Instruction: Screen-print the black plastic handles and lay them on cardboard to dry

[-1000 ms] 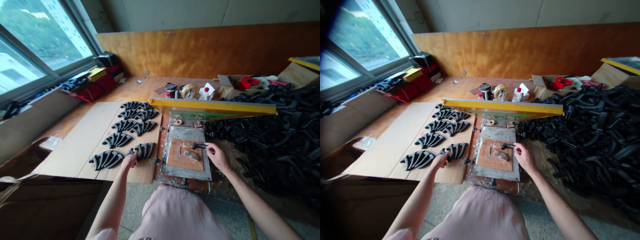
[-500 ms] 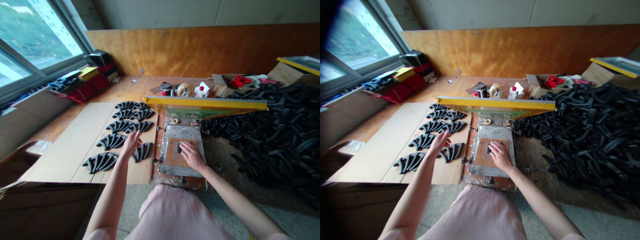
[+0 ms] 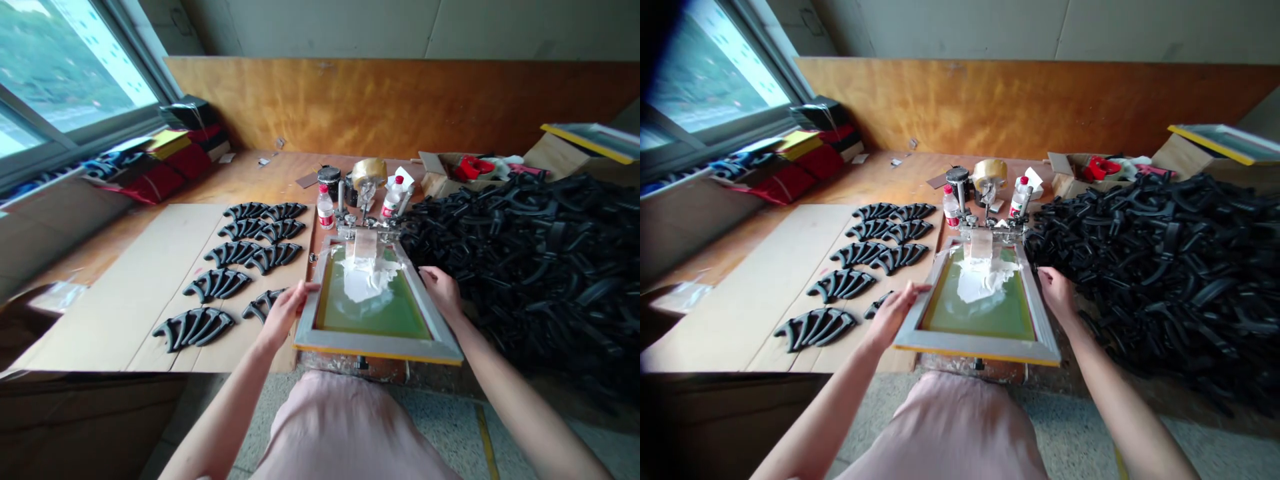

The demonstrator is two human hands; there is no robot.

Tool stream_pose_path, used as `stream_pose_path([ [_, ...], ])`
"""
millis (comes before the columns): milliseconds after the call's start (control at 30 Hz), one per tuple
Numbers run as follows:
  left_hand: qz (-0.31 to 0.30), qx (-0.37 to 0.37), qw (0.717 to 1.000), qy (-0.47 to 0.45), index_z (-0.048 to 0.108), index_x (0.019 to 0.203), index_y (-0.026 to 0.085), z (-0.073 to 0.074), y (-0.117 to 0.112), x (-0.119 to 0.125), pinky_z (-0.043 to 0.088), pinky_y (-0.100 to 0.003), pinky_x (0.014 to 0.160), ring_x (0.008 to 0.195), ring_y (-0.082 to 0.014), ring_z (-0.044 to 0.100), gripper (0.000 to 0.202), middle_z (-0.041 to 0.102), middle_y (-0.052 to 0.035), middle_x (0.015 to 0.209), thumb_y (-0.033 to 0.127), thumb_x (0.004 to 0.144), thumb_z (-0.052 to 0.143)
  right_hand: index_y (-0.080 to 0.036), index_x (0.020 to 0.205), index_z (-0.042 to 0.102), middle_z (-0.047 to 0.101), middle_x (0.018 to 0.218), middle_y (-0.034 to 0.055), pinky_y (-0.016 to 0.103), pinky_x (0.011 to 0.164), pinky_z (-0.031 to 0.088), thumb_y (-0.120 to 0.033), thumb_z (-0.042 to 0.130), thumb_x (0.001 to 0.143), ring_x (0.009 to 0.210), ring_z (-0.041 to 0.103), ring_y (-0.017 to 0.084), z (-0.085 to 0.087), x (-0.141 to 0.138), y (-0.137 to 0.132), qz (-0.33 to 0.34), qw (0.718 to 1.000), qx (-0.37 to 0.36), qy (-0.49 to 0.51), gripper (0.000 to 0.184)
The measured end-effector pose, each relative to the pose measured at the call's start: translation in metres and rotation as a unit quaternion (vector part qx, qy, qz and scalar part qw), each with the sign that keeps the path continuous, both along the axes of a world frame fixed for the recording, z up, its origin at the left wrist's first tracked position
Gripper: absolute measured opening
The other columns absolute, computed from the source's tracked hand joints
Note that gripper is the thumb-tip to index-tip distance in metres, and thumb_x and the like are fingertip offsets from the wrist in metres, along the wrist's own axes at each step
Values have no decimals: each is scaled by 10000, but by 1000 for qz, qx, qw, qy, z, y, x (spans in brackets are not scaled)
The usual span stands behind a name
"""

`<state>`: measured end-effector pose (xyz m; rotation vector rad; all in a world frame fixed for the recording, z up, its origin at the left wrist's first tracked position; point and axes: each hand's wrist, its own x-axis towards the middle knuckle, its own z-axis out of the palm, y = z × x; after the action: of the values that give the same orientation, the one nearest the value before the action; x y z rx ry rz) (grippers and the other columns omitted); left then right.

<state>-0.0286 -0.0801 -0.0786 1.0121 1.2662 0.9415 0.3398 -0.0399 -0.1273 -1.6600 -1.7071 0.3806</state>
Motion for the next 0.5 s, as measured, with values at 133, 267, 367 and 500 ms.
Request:
stream_pose_path([
  [133, -12, -45, 998, 44, 425, 1439, 203, -72, -19, 1, 419, -228, 523, 630, -154, 594, 802, 675, -21, 801, 558, 759, 659, -173, 1293, 577, 560, 1344, 136, 380, 891, 526, -317, 694, 799, 1039, 623, 233, 22, -37, 31, 50, 994, 51, -82, 528],
  [267, -17, -36, 995, 92, 394, 1447, 188, -112, -17, 6, 427, -234, 524, 642, -169, 608, 770, 670, -24, 787, 556, 802, 598, -174, 1235, 591, 613, 1227, 135, 458, 942, 473, -250, 788, 708, 1126, 540, 308, 25, -97, 41, 142, 965, 13, -222, 568],
  [367, -22, -36, 994, 105, 476, 1378, 185, -121, -15, 4, 450, -236, 555, 694, -176, 628, 686, 683, -35, 831, 568, 817, 573, -170, 971, 668, 680, 956, 102, 379, 836, 489, -218, 692, 798, 961, 590, 259, 15, -114, 29, 193, 944, -55, -260, 182],
  [500, -19, -45, 993, 111, 524, 1326, 188, -125, -16, 2, 484, -247, 627, 772, -184, 646, 628, 689, -41, 877, 568, 827, 558, -173, 926, 680, 690, 934, 87, 318, 787, 464, -99, 545, 832, 934, 601, 225, 6, -105, -7, 262, 920, -66, -284, 180],
])
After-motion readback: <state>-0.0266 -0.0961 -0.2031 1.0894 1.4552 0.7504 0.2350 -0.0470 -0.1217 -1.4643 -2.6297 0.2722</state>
